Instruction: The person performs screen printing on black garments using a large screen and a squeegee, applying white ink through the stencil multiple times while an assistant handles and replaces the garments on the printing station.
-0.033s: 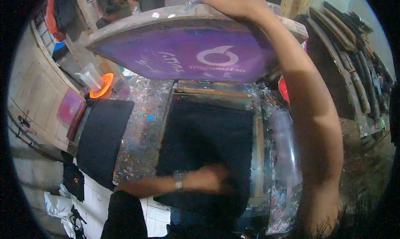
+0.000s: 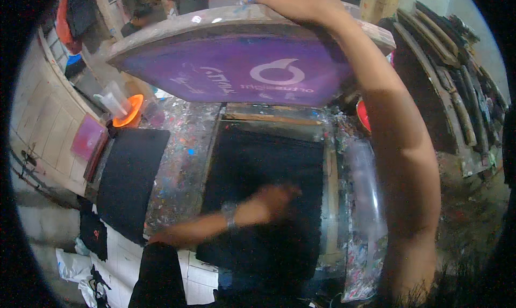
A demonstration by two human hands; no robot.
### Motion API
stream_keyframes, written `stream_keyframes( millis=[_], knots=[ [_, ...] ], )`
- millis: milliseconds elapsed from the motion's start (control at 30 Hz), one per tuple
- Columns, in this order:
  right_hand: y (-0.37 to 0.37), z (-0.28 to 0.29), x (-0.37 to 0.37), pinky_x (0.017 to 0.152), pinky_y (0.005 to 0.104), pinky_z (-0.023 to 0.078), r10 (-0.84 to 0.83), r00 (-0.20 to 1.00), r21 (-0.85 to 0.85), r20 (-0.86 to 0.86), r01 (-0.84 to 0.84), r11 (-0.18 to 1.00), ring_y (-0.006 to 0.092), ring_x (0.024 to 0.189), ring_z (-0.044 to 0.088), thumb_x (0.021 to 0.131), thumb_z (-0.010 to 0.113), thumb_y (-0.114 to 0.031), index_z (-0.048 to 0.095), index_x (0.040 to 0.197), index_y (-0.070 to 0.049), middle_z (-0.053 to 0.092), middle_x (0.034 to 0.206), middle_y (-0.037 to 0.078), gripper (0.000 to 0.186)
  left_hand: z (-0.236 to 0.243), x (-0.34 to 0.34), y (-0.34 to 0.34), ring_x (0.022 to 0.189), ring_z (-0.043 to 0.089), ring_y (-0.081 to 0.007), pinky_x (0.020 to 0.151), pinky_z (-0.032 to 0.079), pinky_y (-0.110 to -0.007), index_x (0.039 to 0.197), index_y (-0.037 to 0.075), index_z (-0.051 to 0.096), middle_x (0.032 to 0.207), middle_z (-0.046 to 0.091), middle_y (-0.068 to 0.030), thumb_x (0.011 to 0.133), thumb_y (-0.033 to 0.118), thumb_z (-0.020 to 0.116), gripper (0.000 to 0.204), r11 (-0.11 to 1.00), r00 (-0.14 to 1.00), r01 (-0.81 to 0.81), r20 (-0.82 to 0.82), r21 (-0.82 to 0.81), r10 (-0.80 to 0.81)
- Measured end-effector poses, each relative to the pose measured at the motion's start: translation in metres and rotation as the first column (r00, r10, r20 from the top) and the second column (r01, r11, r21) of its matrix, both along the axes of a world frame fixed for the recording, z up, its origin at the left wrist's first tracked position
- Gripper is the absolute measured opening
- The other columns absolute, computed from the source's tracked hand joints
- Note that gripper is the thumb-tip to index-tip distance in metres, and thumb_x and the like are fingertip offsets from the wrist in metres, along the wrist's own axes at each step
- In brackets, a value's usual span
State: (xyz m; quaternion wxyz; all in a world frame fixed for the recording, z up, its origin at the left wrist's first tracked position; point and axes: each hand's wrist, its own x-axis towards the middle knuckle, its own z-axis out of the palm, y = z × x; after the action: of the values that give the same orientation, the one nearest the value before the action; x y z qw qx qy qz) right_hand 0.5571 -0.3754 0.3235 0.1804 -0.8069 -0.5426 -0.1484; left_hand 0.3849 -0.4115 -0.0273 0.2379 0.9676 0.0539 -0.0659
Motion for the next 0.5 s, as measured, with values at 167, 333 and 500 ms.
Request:
stream_keyframes(
  millis=[167,333,500],
  knots=[
    [-0.008,-0.001,0.006,0.092,0.0439,0.047,0.008,1.0,0.011,0.021,-0.008,1.0,0.0395,0.107,0.061,0.083,0.048,-0.06,0.069,0.102,0.002,0.064,0.111,0.025,0.068,-0.037,0.107,0.154,0.106,0.058,-0.037,0.087,0.047,-0.045,0.123,-0.004,0.052,0.111,0.061,-0.0244,0.077,0.035,0.065,0.063,0.936,0.991,-0.118,0.101,0.332,0.089],
    [-0.007,0.002,0.012,0.09,0.044,0.047,0.124,0.992,0.064,-0.031,-0.122,0.991,0.0385,0.106,0.061,0.082,0.049,-0.057,0.07,0.102,0.0,0.065,0.109,0.023,0.064,-0.028,0.135,0.182,0.097,0.062,-0.0372,0.081,0.05,-0.042,0.111,-0.006,0.061,0.101,0.065,-0.0264,0.074,0.032,0.062,0.053,0.99,0.937,-0.073,-0.332,0.123,0.11],
    [0.003,0.008,0.018,0.091,0.0425,0.047,0.143,0.99,0.064,-0.014,-0.142,0.988,0.0369,0.106,0.061,0.083,0.049,-0.056,0.069,0.106,-0.001,0.065,0.111,0.022,0.062,-0.009,0.132,0.174,0.091,0.063,-0.0389,0.077,0.05,-0.043,0.098,-0.005,0.063,0.095,0.066,-0.0249,0.068,0.017,0.067,0.038,0.995,0.995,-0.095,-0.022,-0.014,0.094]
  ],
)
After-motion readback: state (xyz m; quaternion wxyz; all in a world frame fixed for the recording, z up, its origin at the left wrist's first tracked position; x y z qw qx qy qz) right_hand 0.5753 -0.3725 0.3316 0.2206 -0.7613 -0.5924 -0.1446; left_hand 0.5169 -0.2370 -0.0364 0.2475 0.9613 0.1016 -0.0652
